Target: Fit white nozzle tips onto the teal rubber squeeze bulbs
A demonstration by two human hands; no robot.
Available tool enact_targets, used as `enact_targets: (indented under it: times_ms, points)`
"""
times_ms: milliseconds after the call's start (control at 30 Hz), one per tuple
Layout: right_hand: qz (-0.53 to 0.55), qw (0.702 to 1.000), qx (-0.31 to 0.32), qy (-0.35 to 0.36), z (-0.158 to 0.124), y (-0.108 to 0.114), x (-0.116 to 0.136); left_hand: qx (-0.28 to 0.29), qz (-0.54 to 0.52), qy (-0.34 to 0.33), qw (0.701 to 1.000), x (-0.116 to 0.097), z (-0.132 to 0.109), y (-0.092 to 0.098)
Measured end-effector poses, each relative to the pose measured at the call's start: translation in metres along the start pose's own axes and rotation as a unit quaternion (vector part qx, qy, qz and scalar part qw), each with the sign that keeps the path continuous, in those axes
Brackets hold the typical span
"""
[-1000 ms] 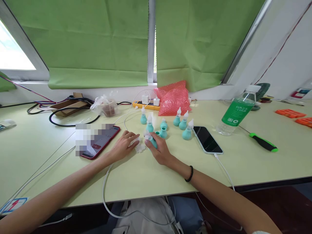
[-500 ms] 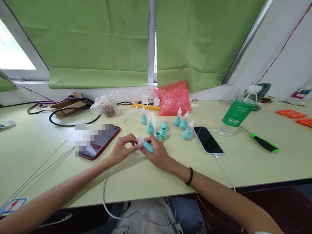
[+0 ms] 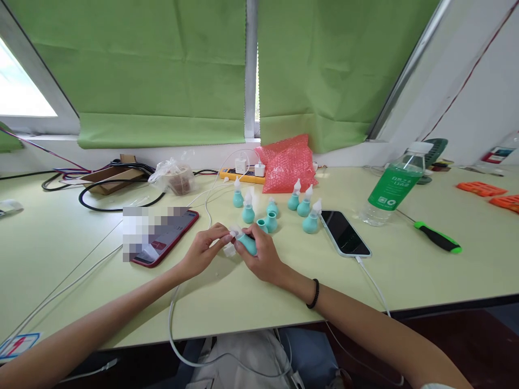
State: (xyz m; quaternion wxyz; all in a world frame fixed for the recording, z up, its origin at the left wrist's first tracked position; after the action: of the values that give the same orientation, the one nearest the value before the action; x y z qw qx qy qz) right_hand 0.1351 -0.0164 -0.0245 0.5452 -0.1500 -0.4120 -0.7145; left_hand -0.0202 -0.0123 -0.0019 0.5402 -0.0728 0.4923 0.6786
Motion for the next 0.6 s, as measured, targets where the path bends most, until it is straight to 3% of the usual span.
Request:
enact_targets:
  times_ms: [200, 367, 600]
  points:
    - [-0.01, 1.0, -0.017, -0.025, -0.0006, -0.0038, -0.0035, -0.061, 0.011, 0.05, 0.997, 0.0012, -0.0025, -0.0044]
    - [-0.055, 0.998, -0.034, -0.004, 0.0001, -0.0042, -0.004, -0.134, -0.077, 0.12, 0.981, 0.0015, -0.0037, -0.0055]
    - [-0.145, 0.986, -0.054, 0.063, -0.0001, -0.0071, -0.0043, -0.138, -0.175, 0.221, 0.95, -0.0045, -0.0025, -0.0058]
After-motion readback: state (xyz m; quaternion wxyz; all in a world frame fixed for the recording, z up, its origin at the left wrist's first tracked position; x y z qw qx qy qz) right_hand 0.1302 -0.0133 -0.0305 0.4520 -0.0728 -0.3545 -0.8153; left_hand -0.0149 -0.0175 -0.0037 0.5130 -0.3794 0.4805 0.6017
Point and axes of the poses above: each hand's wrist, its own z-axis towards the middle knuckle, its own y-axis out of the back of the hand, x = y × z, the point moved 1 cm from there along z, towards the middle knuckle, and after that the axes turned 5 degrees about z, right-handed, at the moved point
